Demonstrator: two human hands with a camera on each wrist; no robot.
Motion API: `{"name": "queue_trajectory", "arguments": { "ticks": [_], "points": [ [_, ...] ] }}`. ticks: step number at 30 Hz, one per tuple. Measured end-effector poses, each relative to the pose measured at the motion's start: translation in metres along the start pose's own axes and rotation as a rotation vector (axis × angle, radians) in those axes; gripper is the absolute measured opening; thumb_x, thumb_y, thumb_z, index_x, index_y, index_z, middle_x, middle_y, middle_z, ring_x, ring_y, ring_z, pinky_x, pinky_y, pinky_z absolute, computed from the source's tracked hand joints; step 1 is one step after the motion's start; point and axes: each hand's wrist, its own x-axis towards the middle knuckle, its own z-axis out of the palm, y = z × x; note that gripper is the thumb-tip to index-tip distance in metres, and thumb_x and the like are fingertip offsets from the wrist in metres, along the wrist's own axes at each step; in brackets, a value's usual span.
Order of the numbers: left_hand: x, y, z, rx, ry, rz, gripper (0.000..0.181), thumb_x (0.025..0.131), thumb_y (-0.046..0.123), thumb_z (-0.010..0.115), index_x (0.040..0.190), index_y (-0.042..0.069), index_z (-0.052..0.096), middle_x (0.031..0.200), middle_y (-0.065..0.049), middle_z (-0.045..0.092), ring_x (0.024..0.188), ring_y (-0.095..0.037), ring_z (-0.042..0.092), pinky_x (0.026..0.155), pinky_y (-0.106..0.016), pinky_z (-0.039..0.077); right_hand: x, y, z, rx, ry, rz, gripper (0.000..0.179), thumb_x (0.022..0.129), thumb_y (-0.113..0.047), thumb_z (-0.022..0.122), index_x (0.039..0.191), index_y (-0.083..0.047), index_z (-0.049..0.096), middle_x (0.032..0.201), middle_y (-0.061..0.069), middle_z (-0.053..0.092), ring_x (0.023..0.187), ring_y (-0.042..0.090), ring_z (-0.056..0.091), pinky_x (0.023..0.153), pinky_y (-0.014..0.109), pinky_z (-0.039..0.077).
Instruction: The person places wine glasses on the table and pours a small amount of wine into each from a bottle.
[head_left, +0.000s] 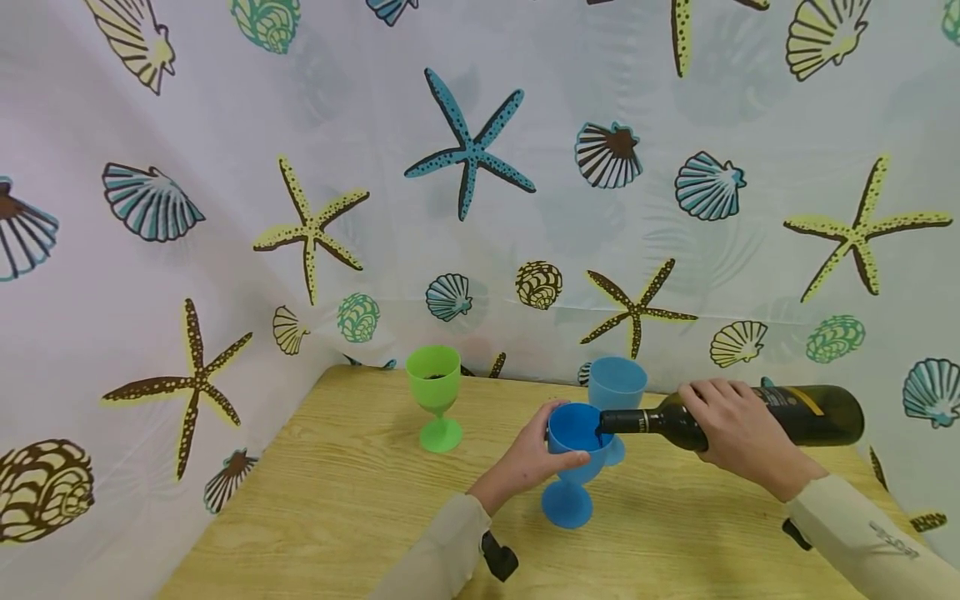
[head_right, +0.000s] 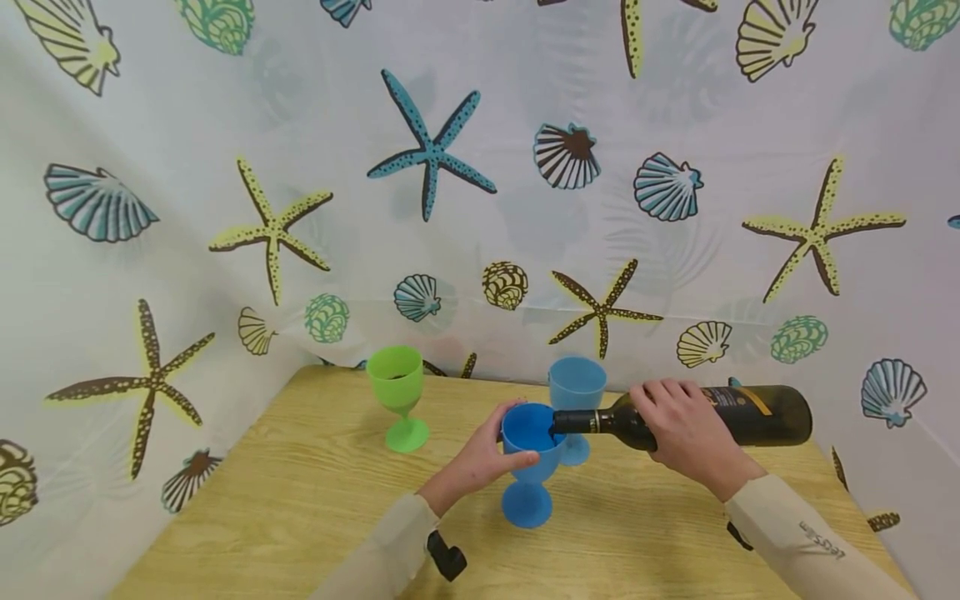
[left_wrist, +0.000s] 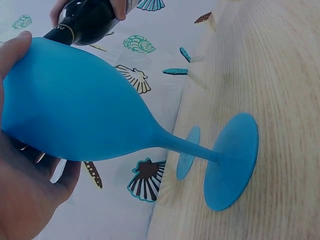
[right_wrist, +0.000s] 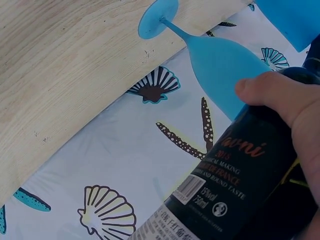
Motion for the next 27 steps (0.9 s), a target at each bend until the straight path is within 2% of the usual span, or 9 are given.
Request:
{"name": "queue_trajectory", "arguments": {
  "ticks": [27],
  "points": [
    [-0.0006, 0.0009, 0.0003, -0.006, -0.003, 0.009, 0.081, 0.084, 0.037, 0.072, 0.147, 0.015, 0.028, 0.143, -0.012, 0.039, 0.129, -0.034, 0.04, 0.098, -0.053, 0.039, 0.0014, 0.0012, -0.0012, -0.013, 0.024, -0.021, 0.084, 0.04, -0.03, 0.096, 0.106, -0.001, 0.052, 0.1, 0.018, 0.059, 0.089, 0.037, 0.059, 0.077, 0.05, 0.049]
  ]
}}
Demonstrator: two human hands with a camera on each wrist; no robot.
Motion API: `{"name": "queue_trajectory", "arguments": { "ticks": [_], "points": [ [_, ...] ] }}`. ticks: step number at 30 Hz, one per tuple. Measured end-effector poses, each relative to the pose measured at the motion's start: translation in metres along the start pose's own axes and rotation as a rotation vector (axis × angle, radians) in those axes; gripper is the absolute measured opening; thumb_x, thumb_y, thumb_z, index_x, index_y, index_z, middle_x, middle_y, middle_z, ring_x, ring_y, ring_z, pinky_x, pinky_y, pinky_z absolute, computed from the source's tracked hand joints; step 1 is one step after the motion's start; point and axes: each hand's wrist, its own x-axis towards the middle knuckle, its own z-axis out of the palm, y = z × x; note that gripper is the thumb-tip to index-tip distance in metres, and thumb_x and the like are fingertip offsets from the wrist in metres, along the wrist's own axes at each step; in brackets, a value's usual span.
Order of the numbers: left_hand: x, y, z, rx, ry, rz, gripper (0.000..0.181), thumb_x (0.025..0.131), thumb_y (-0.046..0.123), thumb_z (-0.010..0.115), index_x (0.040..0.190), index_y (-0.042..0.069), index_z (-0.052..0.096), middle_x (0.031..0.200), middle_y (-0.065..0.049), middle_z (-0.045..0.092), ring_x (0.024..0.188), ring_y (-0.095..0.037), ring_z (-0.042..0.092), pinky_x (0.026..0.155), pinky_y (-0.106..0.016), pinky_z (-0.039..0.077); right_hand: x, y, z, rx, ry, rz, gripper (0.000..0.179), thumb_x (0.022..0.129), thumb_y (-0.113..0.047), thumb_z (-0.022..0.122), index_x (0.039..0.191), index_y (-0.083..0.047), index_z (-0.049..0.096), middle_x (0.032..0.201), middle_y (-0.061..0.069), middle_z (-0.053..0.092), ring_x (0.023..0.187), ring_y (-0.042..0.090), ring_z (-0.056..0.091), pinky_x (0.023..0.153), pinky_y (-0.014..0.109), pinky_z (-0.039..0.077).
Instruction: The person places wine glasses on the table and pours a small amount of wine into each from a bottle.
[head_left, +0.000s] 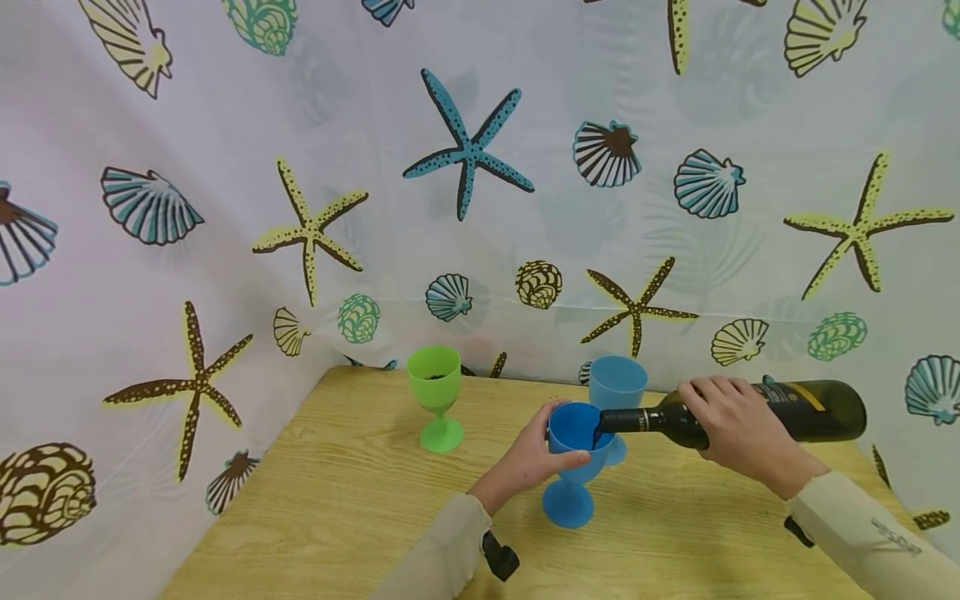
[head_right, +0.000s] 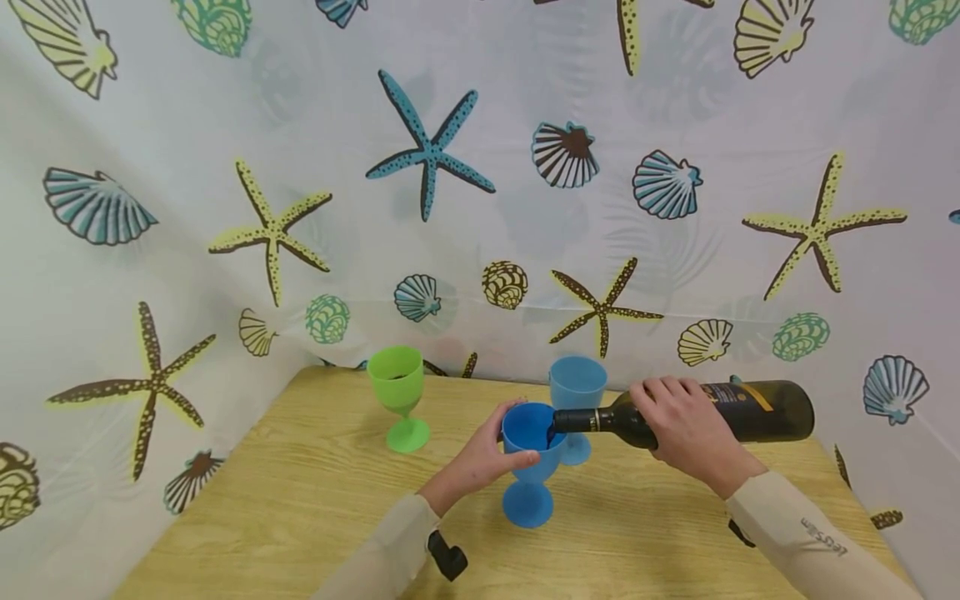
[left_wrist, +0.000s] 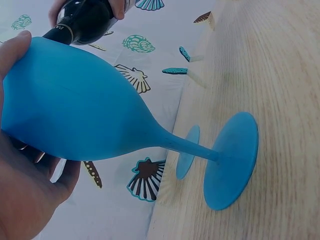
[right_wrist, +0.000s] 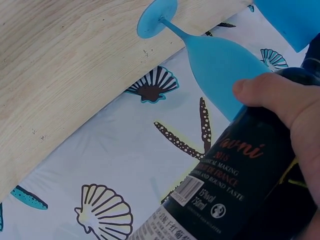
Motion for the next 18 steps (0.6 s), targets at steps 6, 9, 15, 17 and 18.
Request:
{"name": "queue_trajectory", "arguments": {
  "ticks": [6, 9, 15, 17, 18],
  "points": [
    [0.0005, -0.0001, -0.0004, -0.001, -0.007, 0.008, 0.08, 0.084, 0.037, 0.072, 0.148, 0.015, 0.027, 0.143, -0.011, 0.038, 0.129, -0.034, 0.04, 0.099, -0.052, 0.038, 0.0008, 0.0004, -0.0008, -0.007, 0.008, -0.008, 0.084, 0.04, -0.03, 0.096, 0.106, -0.001, 0.053, 0.1, 0.018, 0.059, 0.089, 0.037, 0.059, 0.077, 0.05, 0.049],
    [0.0004, -0.0006, -0.0006, -0.003, -0.008, 0.011, 0.08, 0.085, 0.037, 0.071, 0.148, 0.015, 0.027, 0.144, -0.011, 0.038, 0.129, -0.034, 0.04, 0.098, -0.053, 0.039, 0.0008, 0.0007, -0.0007, -0.006, 0.007, -0.007, 0.084, 0.04, -0.03, 0.096, 0.106, -0.001, 0.053, 0.1, 0.018, 0.059, 0.089, 0.037, 0.058, 0.078, 0.05, 0.048],
    [0.0004, -0.0004, -0.0008, -0.003, -0.008, 0.018, 0.079, 0.084, 0.036, 0.072, 0.147, 0.016, 0.028, 0.143, -0.01, 0.039, 0.128, -0.033, 0.041, 0.098, -0.052, 0.039, 0.0005, 0.0008, -0.0006, -0.003, 0.007, -0.004, 0.084, 0.04, -0.029, 0.095, 0.106, 0.0, 0.053, 0.101, 0.018, 0.058, 0.09, 0.037, 0.058, 0.078, 0.051, 0.048],
    [0.0006, -0.0007, -0.0005, -0.002, -0.007, 0.022, 0.079, 0.084, 0.035, 0.072, 0.147, 0.016, 0.028, 0.143, -0.011, 0.039, 0.128, -0.033, 0.041, 0.098, -0.052, 0.039, 0.0004, 0.0006, -0.0007, -0.004, 0.006, -0.005, 0.084, 0.04, -0.029, 0.095, 0.107, 0.0, 0.053, 0.101, 0.018, 0.058, 0.09, 0.037, 0.058, 0.078, 0.051, 0.048],
    [0.0006, -0.0009, -0.0005, -0.002, -0.007, 0.023, 0.078, 0.084, 0.035, 0.072, 0.147, 0.015, 0.029, 0.143, -0.011, 0.039, 0.128, -0.033, 0.041, 0.098, -0.052, 0.04, 0.0004, 0.0004, -0.0007, -0.002, 0.005, -0.004, 0.084, 0.04, -0.028, 0.095, 0.107, 0.0, 0.053, 0.101, 0.018, 0.058, 0.09, 0.037, 0.058, 0.077, 0.051, 0.048]
  ]
}}
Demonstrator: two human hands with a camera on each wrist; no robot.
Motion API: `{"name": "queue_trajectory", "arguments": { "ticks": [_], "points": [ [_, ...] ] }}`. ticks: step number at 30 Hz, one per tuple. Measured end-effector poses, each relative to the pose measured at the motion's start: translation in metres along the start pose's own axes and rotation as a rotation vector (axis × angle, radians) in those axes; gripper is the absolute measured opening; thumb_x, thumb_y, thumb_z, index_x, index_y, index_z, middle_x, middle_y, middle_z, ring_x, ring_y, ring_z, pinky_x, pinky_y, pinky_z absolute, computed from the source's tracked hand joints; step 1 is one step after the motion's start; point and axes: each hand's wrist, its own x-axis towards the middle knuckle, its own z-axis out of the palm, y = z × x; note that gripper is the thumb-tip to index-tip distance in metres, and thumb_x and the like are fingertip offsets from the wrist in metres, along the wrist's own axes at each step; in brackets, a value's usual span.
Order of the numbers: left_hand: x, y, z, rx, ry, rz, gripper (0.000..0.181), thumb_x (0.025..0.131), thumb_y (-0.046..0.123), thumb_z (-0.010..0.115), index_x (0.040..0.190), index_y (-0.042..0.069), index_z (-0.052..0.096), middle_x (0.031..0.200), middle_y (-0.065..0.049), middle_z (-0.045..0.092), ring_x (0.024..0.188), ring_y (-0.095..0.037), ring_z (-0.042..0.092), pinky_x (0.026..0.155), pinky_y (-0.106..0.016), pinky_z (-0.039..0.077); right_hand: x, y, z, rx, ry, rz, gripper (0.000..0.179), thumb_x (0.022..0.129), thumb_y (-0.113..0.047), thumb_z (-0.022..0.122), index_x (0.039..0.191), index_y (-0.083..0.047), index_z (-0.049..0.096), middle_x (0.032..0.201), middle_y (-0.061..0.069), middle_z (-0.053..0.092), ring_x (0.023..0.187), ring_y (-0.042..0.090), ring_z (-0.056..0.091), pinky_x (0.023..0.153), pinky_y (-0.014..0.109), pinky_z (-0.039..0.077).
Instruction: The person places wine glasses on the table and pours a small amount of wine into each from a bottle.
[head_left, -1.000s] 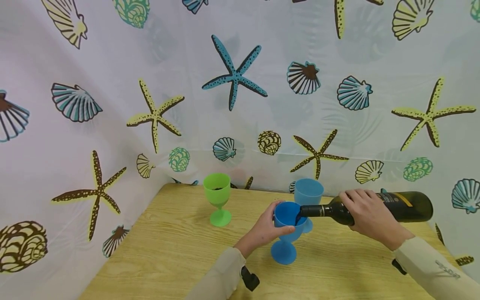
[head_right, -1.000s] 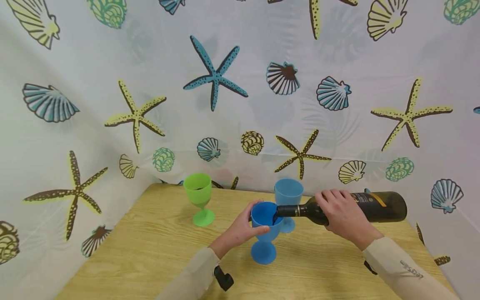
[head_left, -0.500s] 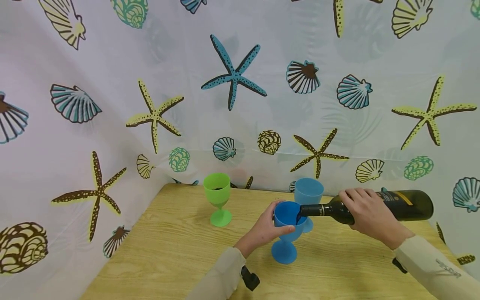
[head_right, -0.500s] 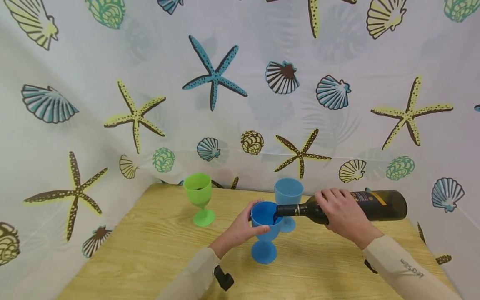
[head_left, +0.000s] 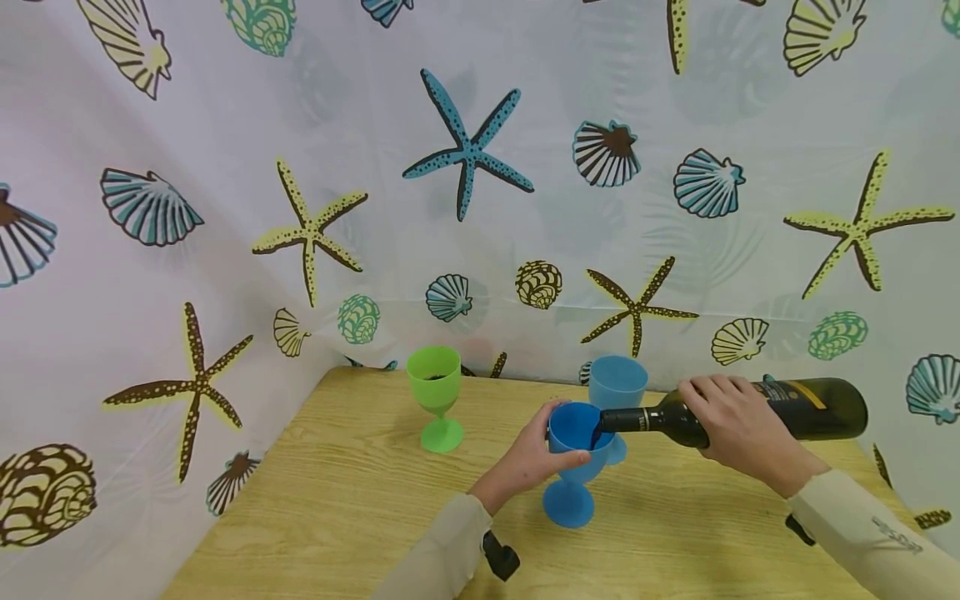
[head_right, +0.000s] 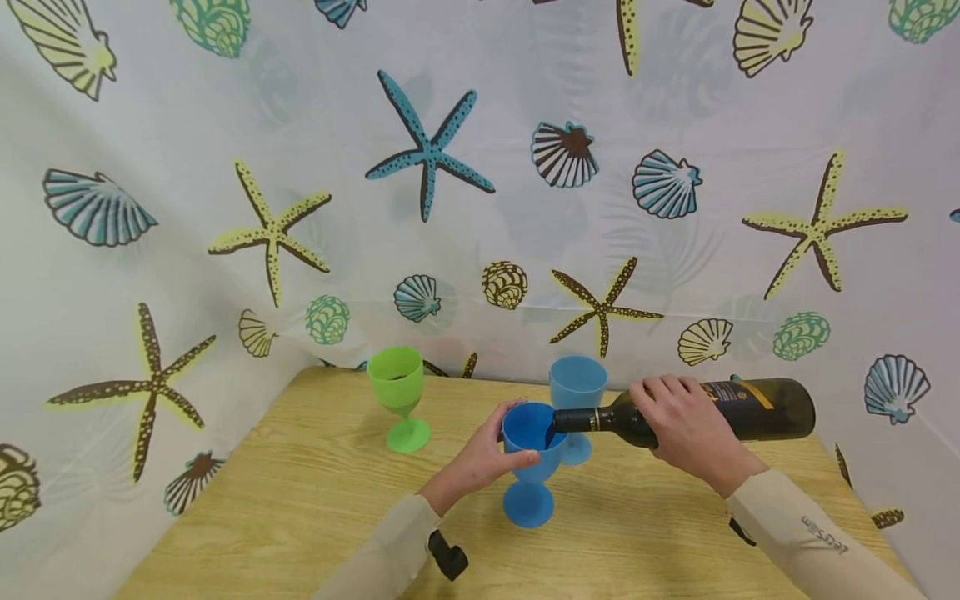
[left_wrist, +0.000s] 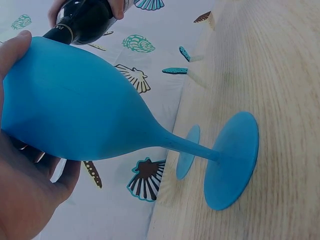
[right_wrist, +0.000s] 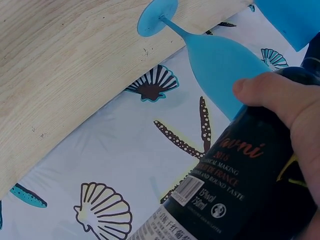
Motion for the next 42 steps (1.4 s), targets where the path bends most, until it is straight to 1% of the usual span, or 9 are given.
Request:
{"name": "queue_trajectory", "arguments": {
  "ticks": [16, 23, 28, 42],
  "points": [
    [-0.0005, 0.0008, -0.0005, 0.001, -0.003, -0.025, 0.079, 0.085, 0.038, 0.071, 0.147, 0.018, 0.028, 0.145, -0.011, 0.037, 0.131, -0.034, 0.038, 0.099, -0.053, 0.038, 0.0014, 0.0006, -0.0013, 0.004, -0.002, -0.003, 0.084, 0.039, -0.027, 0.096, 0.107, -0.001, 0.053, 0.099, 0.018, 0.058, 0.088, 0.037, 0.058, 0.077, 0.05, 0.048],
    [-0.0001, -0.0012, -0.0011, -0.01, -0.006, -0.018, 0.078, 0.085, 0.036, 0.072, 0.147, 0.018, 0.028, 0.144, -0.01, 0.038, 0.131, -0.033, 0.038, 0.1, -0.053, 0.037, 0.002, 0.0007, -0.0017, -0.004, -0.002, -0.007, 0.083, 0.04, -0.026, 0.095, 0.107, -0.001, 0.053, 0.099, 0.018, 0.059, 0.088, 0.036, 0.059, 0.077, 0.05, 0.048],
    [0.0002, -0.0022, -0.0016, -0.012, -0.011, -0.022, 0.078, 0.085, 0.036, 0.071, 0.147, 0.019, 0.028, 0.144, -0.009, 0.037, 0.131, -0.032, 0.038, 0.1, -0.052, 0.037, 0.0025, 0.0012, -0.002, -0.007, -0.004, -0.008, 0.084, 0.039, -0.027, 0.096, 0.107, -0.001, 0.053, 0.1, 0.018, 0.059, 0.089, 0.036, 0.059, 0.077, 0.05, 0.048],
    [0.0001, -0.0031, -0.0029, -0.012, -0.021, -0.002, 0.08, 0.084, 0.039, 0.071, 0.148, 0.018, 0.027, 0.145, -0.008, 0.037, 0.131, -0.031, 0.038, 0.101, -0.051, 0.037, 0.004, 0.0014, -0.0022, -0.021, -0.009, -0.019, 0.084, 0.04, -0.027, 0.095, 0.109, -0.001, 0.053, 0.1, 0.018, 0.058, 0.089, 0.036, 0.059, 0.077, 0.05, 0.048]
  ]
}}
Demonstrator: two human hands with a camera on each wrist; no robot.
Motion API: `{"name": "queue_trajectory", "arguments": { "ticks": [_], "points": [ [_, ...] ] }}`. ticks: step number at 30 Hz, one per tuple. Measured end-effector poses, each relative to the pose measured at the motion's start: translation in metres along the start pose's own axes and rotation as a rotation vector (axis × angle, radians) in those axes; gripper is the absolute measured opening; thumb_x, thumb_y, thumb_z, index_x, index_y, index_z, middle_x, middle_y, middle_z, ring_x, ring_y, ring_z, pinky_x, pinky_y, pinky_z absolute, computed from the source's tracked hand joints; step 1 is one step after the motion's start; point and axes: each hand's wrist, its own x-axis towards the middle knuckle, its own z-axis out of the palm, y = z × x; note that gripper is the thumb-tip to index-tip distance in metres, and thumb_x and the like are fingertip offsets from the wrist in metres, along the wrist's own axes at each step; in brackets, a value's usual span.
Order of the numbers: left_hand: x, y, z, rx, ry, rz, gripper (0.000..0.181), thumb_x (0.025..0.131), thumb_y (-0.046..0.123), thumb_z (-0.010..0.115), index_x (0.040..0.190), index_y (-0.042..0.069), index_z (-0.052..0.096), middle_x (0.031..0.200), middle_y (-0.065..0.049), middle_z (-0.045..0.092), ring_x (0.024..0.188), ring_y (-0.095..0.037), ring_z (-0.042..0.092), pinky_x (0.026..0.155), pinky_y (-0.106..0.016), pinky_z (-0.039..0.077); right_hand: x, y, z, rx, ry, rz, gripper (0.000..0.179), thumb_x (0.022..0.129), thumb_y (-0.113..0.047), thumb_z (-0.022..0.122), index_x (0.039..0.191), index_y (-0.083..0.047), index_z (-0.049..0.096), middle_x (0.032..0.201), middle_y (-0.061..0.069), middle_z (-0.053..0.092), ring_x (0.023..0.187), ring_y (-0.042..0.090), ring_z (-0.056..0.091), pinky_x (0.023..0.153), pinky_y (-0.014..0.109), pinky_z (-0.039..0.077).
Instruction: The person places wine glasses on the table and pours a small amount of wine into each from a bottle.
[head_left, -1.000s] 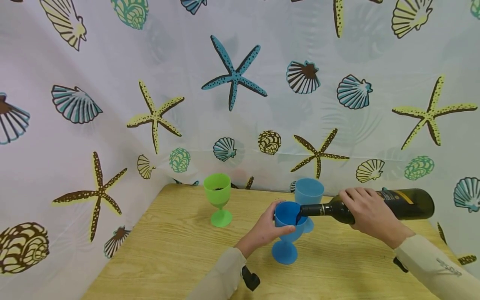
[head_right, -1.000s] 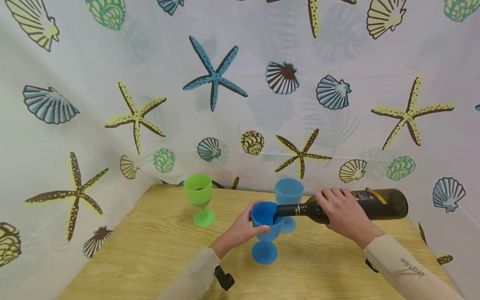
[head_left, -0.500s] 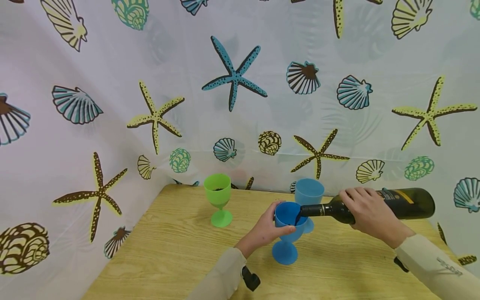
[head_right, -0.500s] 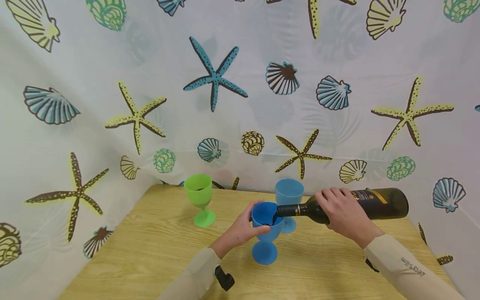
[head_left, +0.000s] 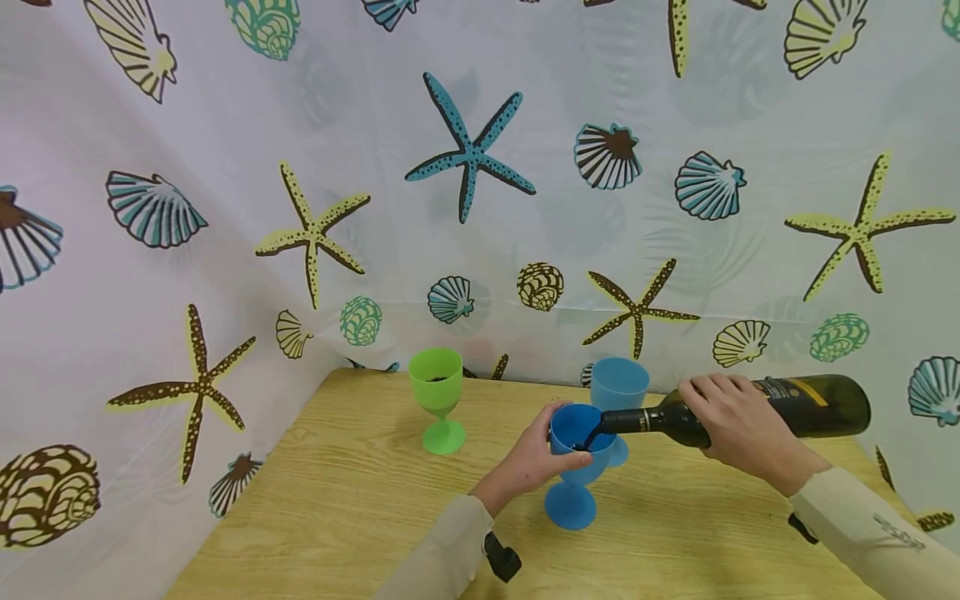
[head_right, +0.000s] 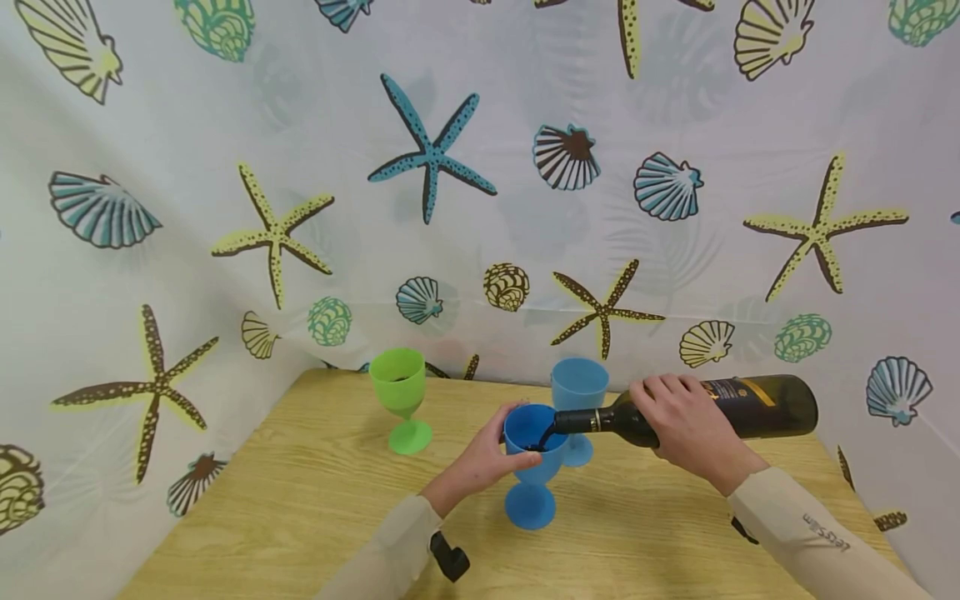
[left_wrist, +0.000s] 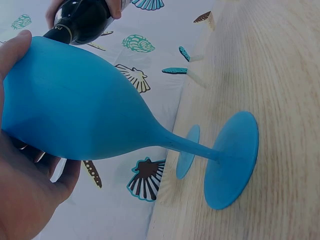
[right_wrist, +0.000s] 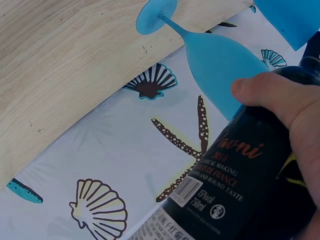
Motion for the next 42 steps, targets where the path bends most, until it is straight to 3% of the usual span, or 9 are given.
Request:
{"name": "queue_trajectory", "arguments": {
  "ticks": [24, 42],
  "points": [
    [-0.002, -0.0005, 0.0019, 0.019, 0.009, -0.008, 0.08, 0.084, 0.033, 0.072, 0.148, 0.022, 0.026, 0.147, -0.006, 0.034, 0.132, -0.031, 0.036, 0.1, -0.055, 0.035, 0.0004, -0.0012, -0.0006, 0.002, 0.003, -0.009, 0.083, 0.042, -0.024, 0.095, 0.11, -0.001, 0.054, 0.101, 0.018, 0.058, 0.089, 0.036, 0.058, 0.076, 0.05, 0.048],
    [-0.0024, 0.0015, 0.0009, -0.005, 0.003, -0.002, 0.079, 0.085, 0.036, 0.071, 0.148, 0.018, 0.027, 0.145, -0.008, 0.037, 0.133, -0.031, 0.036, 0.102, -0.053, 0.035, 0.001, -0.002, -0.003, -0.009, -0.008, -0.011, 0.084, 0.042, -0.025, 0.095, 0.11, 0.0, 0.053, 0.102, 0.018, 0.058, 0.089, 0.036, 0.058, 0.077, 0.05, 0.048]
  ]
}}
